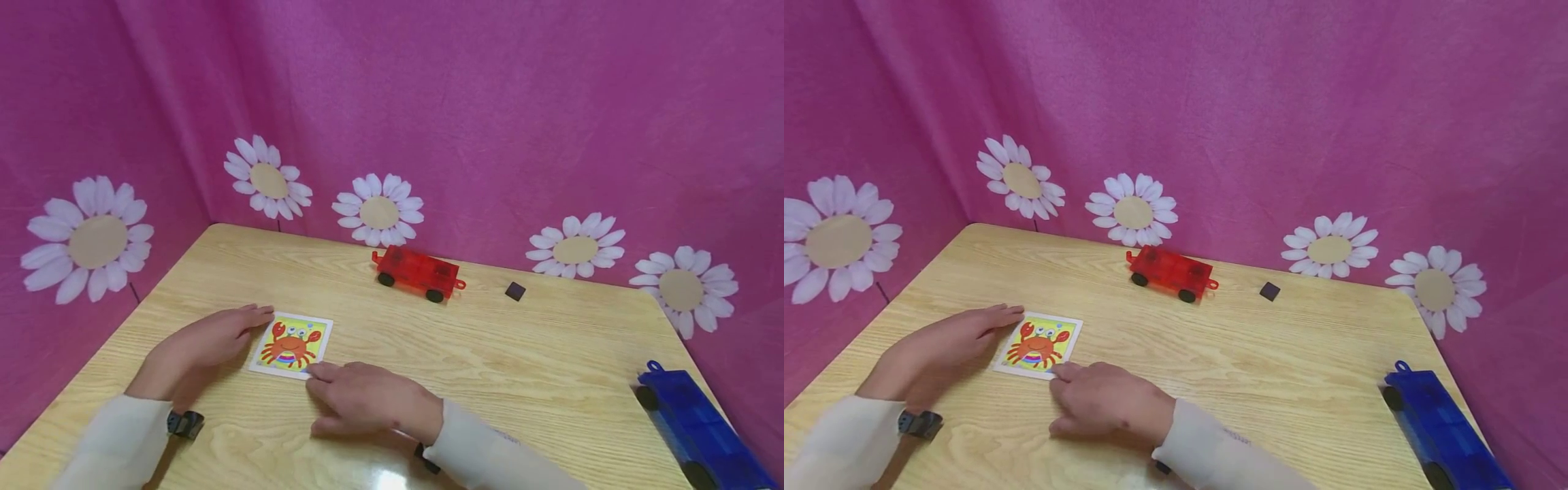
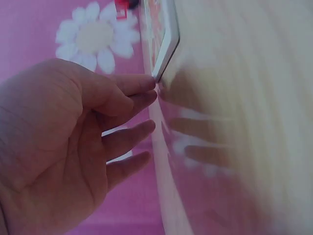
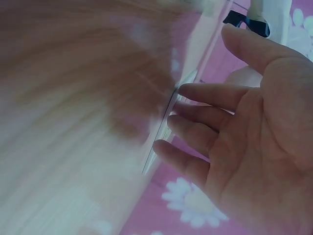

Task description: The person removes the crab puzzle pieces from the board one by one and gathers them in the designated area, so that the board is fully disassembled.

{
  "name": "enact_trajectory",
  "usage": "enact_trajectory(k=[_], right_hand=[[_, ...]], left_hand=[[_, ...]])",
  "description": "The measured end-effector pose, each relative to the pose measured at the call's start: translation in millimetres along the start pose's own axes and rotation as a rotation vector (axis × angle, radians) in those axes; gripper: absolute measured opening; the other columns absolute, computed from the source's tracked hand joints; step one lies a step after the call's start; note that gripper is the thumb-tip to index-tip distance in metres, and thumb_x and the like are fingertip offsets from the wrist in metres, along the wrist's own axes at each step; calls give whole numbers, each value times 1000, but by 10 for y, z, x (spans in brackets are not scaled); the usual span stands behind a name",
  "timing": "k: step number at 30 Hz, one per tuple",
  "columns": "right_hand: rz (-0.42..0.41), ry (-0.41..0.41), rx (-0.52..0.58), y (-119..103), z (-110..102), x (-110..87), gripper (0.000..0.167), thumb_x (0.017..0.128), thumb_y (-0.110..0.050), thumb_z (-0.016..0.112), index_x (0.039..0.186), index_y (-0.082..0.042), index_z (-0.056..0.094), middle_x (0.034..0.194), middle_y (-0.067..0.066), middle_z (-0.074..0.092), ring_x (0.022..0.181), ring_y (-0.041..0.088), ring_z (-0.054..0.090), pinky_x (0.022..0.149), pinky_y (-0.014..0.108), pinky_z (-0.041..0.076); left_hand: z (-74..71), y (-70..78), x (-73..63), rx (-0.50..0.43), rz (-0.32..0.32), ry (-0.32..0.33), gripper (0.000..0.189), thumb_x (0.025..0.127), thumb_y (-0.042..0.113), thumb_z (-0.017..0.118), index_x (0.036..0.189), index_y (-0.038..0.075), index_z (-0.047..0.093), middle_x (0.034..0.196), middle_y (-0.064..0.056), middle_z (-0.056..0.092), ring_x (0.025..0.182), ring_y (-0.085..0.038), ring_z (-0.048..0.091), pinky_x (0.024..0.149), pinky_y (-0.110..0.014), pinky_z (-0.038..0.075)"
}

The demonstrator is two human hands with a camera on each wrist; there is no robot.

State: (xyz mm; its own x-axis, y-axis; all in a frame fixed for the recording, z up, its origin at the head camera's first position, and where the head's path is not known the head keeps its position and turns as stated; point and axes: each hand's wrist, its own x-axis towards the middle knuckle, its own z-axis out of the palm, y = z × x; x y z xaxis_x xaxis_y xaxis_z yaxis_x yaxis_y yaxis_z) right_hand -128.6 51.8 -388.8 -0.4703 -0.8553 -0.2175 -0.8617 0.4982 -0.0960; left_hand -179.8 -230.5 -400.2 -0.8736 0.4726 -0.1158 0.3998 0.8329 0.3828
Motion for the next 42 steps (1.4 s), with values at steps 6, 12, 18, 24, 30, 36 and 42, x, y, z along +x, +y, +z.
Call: enact_trajectory(k=[6, 12, 18, 24, 30, 36, 42], right_hand=[[33, 13, 58, 139, 62, -423, 53, 101, -51, 61, 136, -11, 60, 158, 1, 44, 126, 10, 57, 105, 27, 45], [88, -3, 98, 166, 137, -753, 62, 101, -51, 61, 147, -10, 53, 162, 1, 38, 126, 12, 56, 107, 29, 45], [75, 50, 102, 187, 187, -972, 51, 101, -49, 63, 134, -10, 59, 157, 1, 44, 104, 10, 62, 97, 26, 50], [86, 62, 192, 224, 219, -1017, 44, 102, -45, 62, 130, -11, 61, 158, 2, 44, 105, 9, 62, 98, 27, 50], [104, 59, 262, 250, 224, -1017, 39, 103, -42, 62, 127, -12, 63, 158, 1, 45, 112, 8, 61, 99, 29, 50], [88, 59, 321, 356, 211, -1035, 48, 104, -40, 60, 141, -10, 63, 157, 0, 47, 132, 11, 54, 107, 33, 46], [69, 47, 363, 441, 215, -1034, 48, 104, -40, 61, 143, -12, 63, 154, -2, 50, 132, 11, 54, 107, 36, 46]], left_hand=[[43, 295, 224, 59, 99, -44, 40, 105, 10, 54, 143, 2, 60, 152, -16, 52, 143, -42, 41, 113, -57, 36], [109, 552, 377, 103, 144, -66, 42, 101, 10, 60, 143, 6, 62, 151, -13, 53, 142, -36, 45, 113, -54, 38], [201, 702, 470, 75, 146, -98, 42, 102, 13, 62, 144, 9, 62, 153, -9, 51, 143, -32, 44, 114, -50, 38], [226, 737, 478, 94, 131, -106, 42, 102, 13, 62, 144, 9, 62, 153, -8, 51, 142, -30, 45, 114, -49, 38], [221, 750, 465, 93, 143, -102, 44, 102, 16, 63, 145, 9, 61, 153, -9, 52, 142, -30, 45, 113, -49, 39], [216, 760, 461, 98, 130, -101, 44, 101, 16, 66, 144, 10, 62, 152, -8, 52, 141, -30, 47, 112, -49, 40], [220, 762, 460, 80, 123, -95, 44, 100, 17, 68, 143, 12, 64, 152, -6, 54, 139, -29, 49, 110, -47, 43]])
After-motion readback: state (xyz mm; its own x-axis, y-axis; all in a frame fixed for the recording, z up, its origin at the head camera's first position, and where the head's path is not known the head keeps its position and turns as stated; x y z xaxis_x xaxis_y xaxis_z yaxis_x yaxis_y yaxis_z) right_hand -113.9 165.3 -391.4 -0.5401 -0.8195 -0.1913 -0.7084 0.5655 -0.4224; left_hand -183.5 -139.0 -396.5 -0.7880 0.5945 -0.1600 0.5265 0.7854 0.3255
